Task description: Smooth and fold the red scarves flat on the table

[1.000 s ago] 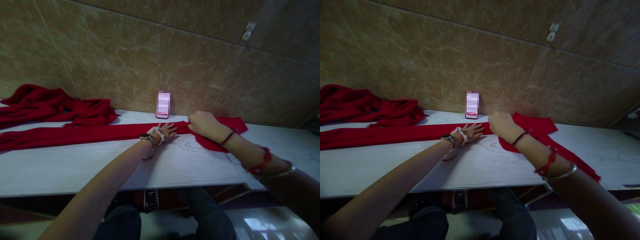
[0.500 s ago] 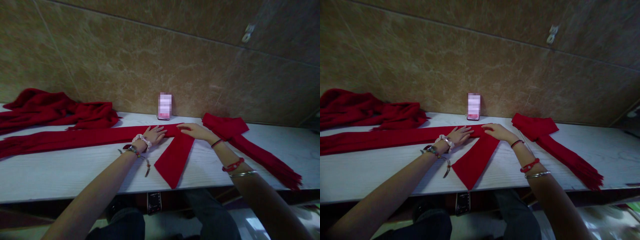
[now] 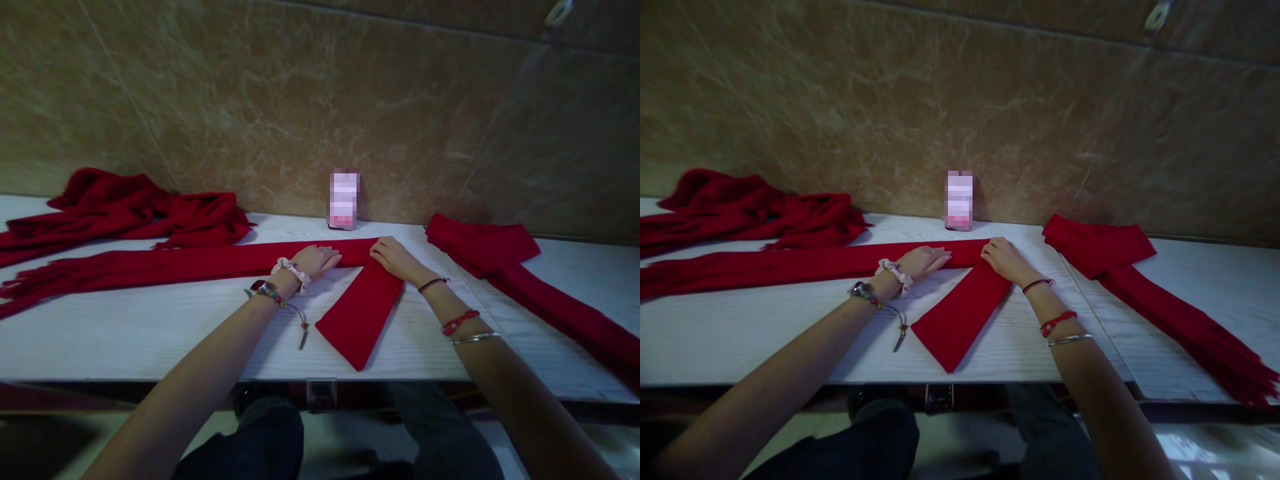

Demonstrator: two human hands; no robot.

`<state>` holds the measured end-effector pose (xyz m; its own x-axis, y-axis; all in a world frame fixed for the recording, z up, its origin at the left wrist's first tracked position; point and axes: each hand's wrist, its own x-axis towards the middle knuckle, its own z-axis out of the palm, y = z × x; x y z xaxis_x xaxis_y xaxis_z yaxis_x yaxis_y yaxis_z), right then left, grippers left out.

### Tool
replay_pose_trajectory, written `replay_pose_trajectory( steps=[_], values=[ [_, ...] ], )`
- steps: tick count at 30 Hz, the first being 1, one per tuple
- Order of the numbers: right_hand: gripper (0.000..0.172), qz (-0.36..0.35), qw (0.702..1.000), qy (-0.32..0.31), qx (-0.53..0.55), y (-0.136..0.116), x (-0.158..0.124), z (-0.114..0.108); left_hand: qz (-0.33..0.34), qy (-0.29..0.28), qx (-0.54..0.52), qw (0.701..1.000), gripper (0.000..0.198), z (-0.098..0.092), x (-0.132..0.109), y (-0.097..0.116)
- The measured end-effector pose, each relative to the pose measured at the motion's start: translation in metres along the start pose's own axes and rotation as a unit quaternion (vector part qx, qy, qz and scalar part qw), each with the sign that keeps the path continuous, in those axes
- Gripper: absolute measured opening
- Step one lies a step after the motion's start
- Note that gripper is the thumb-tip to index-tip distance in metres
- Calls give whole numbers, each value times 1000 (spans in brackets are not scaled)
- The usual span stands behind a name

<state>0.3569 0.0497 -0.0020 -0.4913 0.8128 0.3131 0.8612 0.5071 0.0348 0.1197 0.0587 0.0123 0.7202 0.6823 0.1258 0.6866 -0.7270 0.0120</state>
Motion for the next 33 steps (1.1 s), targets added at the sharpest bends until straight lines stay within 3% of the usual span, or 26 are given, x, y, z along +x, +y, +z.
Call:
replay_pose_trajectory(
  steps=[4,9,13,17,20,23,27,30,33],
  values=[
    [31,16,999,37,18,3,-3,8,21,26,-10,999,40,5,2,-4],
    [35,37,999,21,14,1,-4,9,95,52,-51,993,40,6,0,1],
    [37,61,998,11,-2,1,-4,5,151,1,-86,985,44,2,-6,14],
    [36,82,996,0,-20,5,-6,2,118,-64,-84,987,65,-1,-11,21],
    [36,95,995,-5,-36,6,-7,0,106,-80,-87,987,65,-2,-13,20],
    [37,94,994,-11,-57,8,-8,0,129,-65,-100,984,60,0,-12,19],
    [37,103,992,-11,-68,15,-7,2,176,18,-121,977,47,2,-7,14],
    [35,95,994,3,-58,17,-7,0,116,87,-89,985,39,-1,-5,-5],
    [35,61,997,36,-35,6,-9,-5,-44,133,-23,990,38,-6,-13,-38]
  ],
)
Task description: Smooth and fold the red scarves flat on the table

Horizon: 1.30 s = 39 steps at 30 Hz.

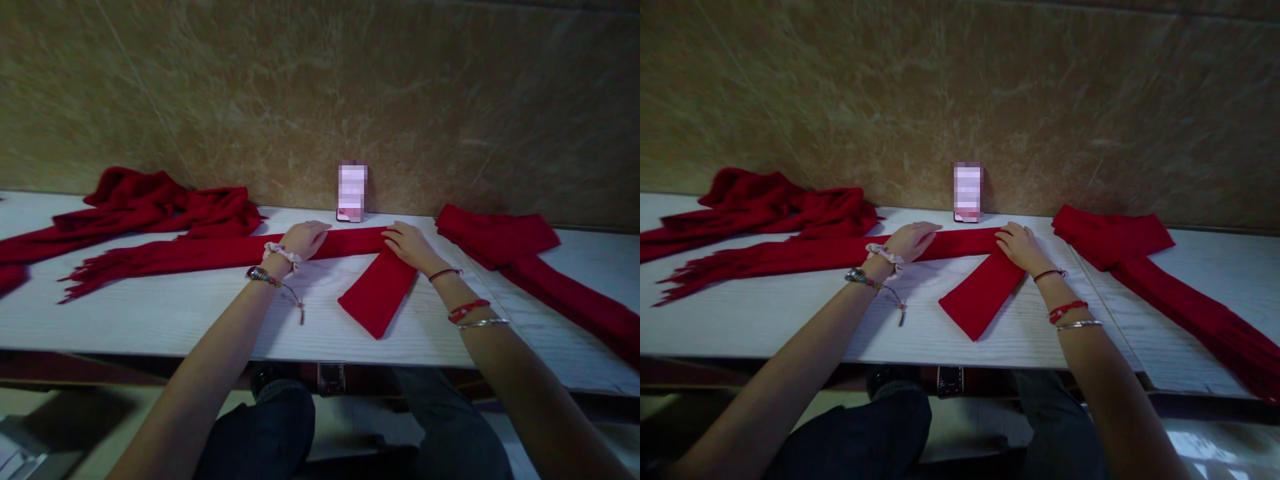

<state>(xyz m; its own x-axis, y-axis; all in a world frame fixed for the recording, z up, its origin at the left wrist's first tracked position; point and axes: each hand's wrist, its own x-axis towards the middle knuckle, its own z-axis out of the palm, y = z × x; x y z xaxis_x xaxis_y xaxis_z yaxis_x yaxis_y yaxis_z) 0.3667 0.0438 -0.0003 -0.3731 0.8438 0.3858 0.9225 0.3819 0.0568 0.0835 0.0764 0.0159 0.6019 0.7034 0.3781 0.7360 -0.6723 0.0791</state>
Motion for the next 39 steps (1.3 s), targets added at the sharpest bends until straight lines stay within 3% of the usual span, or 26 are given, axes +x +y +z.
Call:
replay_pose_trajectory(
  steps=[3,6,10,15,18,22,28,35,39],
  values=[
    [37,-63,997,10,47,-27,-2,-7,-158,-34,73,984,40,-9,-21,-40],
    [39,-122,988,-19,98,-63,4,-10,-203,-120,103,966,43,-18,-54,-72],
    [48,-155,976,-88,124,-114,30,-7,-192,-151,116,963,46,-30,-91,-88],
    [53,-166,967,-154,119,-154,59,3,-149,-167,126,966,50,-37,-103,-83],
    [48,-164,962,-166,142,-153,58,10,-117,-162,120,973,54,-37,-105,-81],
    [42,-134,969,-104,180,-129,53,11,-48,-125,97,986,49,-37,-107,-83],
    [33,-122,984,-88,100,-97,49,9,35,-31,60,997,37,-28,-95,-67],
    [35,-124,990,-74,2,-98,43,13,78,-65,30,994,33,-9,-37,-27],
    [30,-126,988,-85,-22,-97,45,10,100,-74,-1,992,32,1,-27,-24]
  ],
)
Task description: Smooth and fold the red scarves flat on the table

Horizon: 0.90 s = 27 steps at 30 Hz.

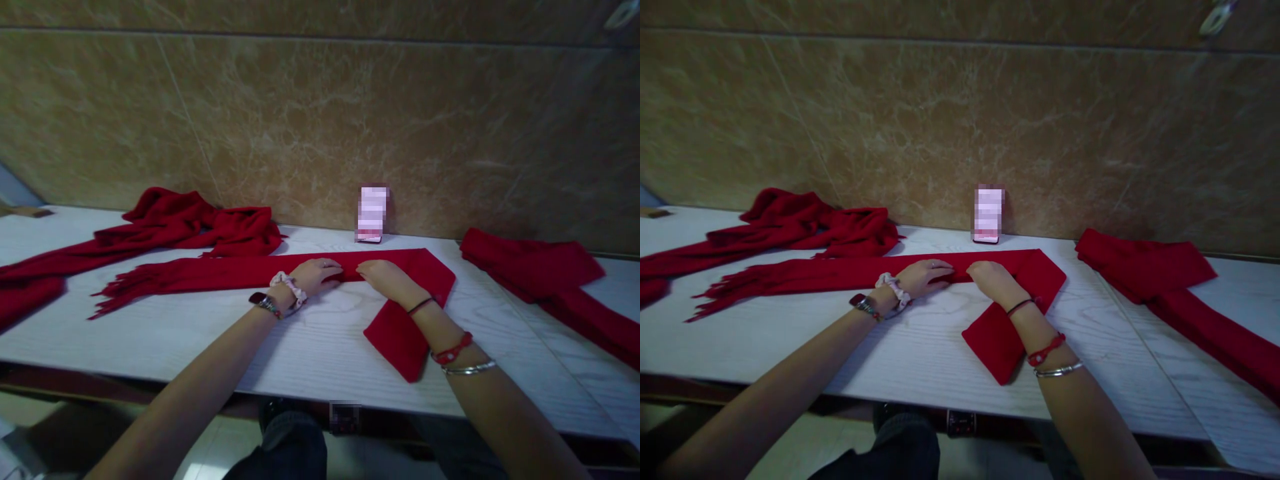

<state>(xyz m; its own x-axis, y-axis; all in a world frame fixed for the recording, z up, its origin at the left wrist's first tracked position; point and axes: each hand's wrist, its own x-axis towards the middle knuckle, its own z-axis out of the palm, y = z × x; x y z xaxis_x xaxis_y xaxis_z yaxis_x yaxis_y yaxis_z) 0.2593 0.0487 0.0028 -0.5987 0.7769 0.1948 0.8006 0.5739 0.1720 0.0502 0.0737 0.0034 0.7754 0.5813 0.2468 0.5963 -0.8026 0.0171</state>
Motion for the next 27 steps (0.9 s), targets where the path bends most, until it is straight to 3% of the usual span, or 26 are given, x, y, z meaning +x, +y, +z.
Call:
replay_pose_trajectory(
  steps=[4,8,16,21,27],
  values=[
    [27,-2,1000,-15,-9,0,2,-6,-24,-2,-10,1000,36,5,-8,-5],
    [26,16,1000,-10,7,-3,1,-14,-56,-61,28,996,46,4,-11,-4],
    [22,13,997,-25,70,-1,-2,-19,-59,-169,6,984,43,-6,-9,-6],
    [39,58,993,7,101,-3,-3,-10,-60,-178,-29,982,43,-11,-12,-8],
    [52,106,979,-119,128,-6,-6,-4,-98,-211,-25,972,48,-17,-13,2]
  ],
)
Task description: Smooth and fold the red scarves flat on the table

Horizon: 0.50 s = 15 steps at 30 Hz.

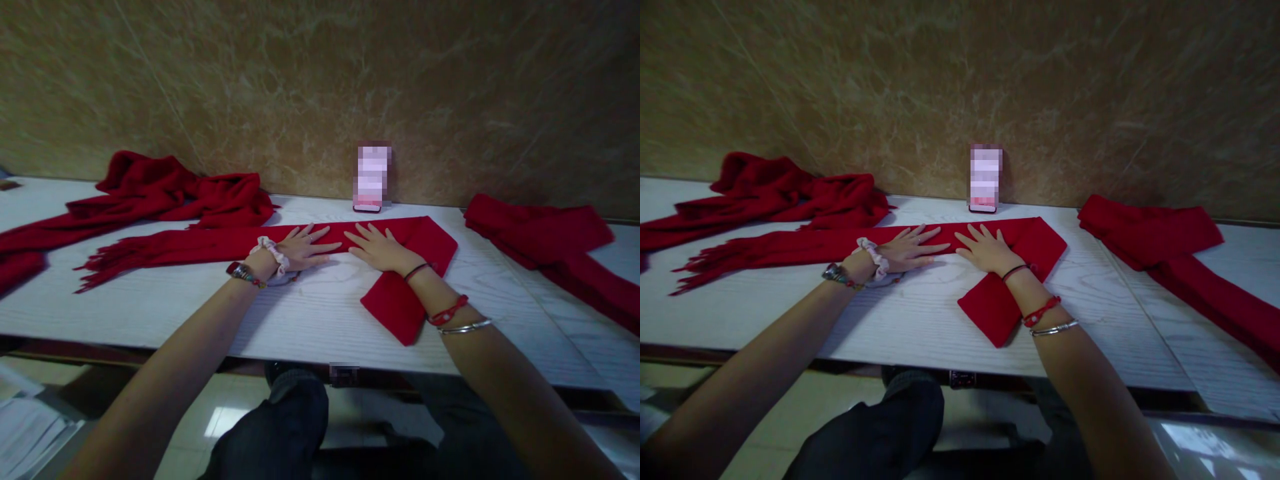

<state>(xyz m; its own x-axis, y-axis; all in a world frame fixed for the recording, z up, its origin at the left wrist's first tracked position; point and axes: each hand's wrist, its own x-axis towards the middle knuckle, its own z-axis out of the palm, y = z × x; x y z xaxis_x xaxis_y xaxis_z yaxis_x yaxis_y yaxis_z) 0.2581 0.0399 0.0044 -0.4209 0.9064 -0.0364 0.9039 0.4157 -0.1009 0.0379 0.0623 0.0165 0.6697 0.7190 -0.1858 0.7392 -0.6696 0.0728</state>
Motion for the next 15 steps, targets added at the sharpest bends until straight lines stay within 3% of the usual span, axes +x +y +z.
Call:
replay_pose_trajectory(
  steps=[4,10,15],
  values=[
    [52,-6,999,32,3,-3,0,-3,-32,4,6,999,49,3,-2,4],
    [55,4,999,-36,-10,-6,2,-6,-97,45,-6,994,49,12,-1,-3],
    [55,2,1000,-15,-15,-7,2,-5,-160,24,-11,987,48,7,-2,3]
  ],
)
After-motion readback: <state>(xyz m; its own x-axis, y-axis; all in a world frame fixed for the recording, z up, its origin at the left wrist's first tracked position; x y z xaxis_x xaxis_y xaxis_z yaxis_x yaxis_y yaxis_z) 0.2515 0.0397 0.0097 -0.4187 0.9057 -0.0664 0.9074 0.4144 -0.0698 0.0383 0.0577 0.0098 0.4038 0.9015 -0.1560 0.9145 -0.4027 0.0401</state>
